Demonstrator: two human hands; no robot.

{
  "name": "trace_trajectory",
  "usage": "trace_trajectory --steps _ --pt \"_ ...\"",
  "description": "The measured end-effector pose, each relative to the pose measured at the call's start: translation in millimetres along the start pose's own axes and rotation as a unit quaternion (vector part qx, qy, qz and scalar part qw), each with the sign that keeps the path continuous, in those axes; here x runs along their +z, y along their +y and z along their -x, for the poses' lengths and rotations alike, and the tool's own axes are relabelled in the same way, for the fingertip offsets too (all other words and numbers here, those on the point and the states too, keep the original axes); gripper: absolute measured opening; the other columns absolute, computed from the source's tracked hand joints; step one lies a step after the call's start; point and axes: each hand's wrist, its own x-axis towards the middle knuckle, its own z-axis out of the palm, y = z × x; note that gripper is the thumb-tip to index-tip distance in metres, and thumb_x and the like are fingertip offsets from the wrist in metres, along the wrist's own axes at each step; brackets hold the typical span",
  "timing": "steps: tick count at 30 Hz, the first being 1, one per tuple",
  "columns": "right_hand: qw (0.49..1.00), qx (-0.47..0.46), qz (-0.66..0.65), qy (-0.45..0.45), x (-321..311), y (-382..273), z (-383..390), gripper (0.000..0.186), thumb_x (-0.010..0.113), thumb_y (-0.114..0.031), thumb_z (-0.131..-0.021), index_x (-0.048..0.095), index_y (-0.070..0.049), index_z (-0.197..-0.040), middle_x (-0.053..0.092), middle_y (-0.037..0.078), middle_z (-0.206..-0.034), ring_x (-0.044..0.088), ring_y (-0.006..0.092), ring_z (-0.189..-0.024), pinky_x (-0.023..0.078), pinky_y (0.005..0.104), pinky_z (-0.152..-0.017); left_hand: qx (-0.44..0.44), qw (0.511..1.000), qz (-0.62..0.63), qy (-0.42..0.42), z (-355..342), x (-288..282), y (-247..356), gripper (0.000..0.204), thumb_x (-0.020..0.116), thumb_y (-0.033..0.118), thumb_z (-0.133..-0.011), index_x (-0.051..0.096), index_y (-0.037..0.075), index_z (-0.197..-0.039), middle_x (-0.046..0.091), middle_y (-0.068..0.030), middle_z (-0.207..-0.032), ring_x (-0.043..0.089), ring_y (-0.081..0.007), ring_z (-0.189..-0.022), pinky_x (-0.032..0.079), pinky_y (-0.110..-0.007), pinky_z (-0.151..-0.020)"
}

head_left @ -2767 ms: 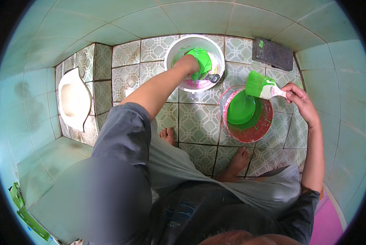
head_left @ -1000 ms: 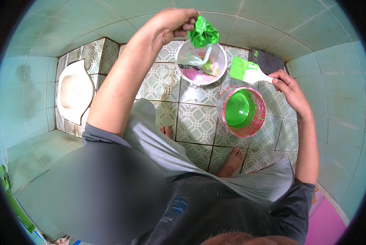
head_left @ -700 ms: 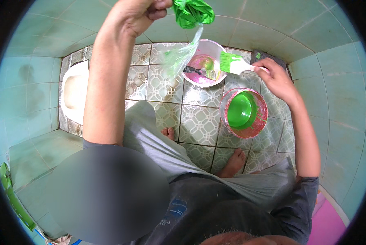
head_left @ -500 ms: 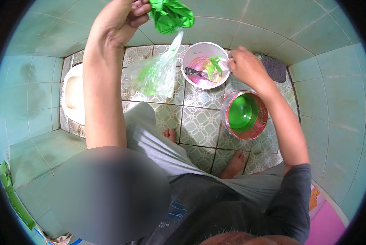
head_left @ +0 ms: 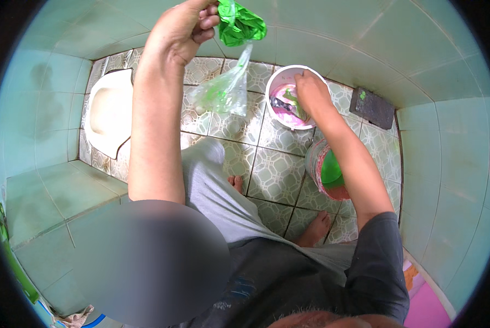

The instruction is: The person mixes green paint in a bucket using a paintbrush, adds water from a blue pitcher, and stirs the mixture.

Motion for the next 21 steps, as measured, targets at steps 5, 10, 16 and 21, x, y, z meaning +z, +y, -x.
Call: trace_trajectory --steps 5,10,16,21 --pt "0.965 -0.049 -0.149 0.209 -107.0 -48.1 24.4 0.029 0.067 -0.022 -0.086 0.060 -0.006 -0.109 0.058 0.014 -0.102 0.060 0.0333 -0.094 0.051 0.0432 -0.079 0.013 1.000 0.024 -0.004 15.1 9.0 0.0 0.011 0.060 0.017 -0.092 0.056 0.007 -0.089 0.044 0.0066 -0.064 0.035 -0.0029 -0.050 0.024 -0.020 -0.044" --pt "0.893 -0.196 -0.165 0.371 -158.6 -71.6 18.3 0.045 0.077 -0.022 -0.076 0.059 -0.011 -0.116 0.058 0.010 -0.102 0.059 0.0304 -0.094 0.049 0.0417 -0.082 0.000 0.998 0.050 -0.037 35.9 40.0 -3.2 0.016 0.063 0.016 -0.090 0.058 0.004 -0.098 0.045 0.0070 -0.066 0.034 -0.0011 -0.048 0.022 -0.019 -0.042" --pt "0.853 -0.221 -0.290 0.374 -179.8 -65.9 31.8 0.036 0.076 -0.014 -0.077 0.064 -0.010 -0.110 0.064 0.008 -0.099 0.062 0.0278 -0.092 0.050 0.0383 -0.082 -0.065 0.988 0.057 -0.128 73.0 81.4 -1.3 0.015 0.062 0.018 -0.091 0.057 0.005 -0.097 0.046 0.0069 -0.066 0.033 -0.0002 -0.044 0.024 -0.018 -0.039" --pt "0.833 -0.198 -0.352 0.378 -206.8 -50.7 61.9 0.014 0.068 -0.009 -0.087 0.069 -0.003 -0.099 0.067 0.008 -0.086 0.064 0.0194 -0.076 0.051 0.0285 -0.070 -0.067 0.982 0.026 -0.175 89.0 101.1 -4.9 0.015 0.061 0.021 -0.093 0.057 0.006 -0.092 0.045 0.0075 -0.064 0.031 0.0001 -0.044 0.023 -0.018 -0.040"
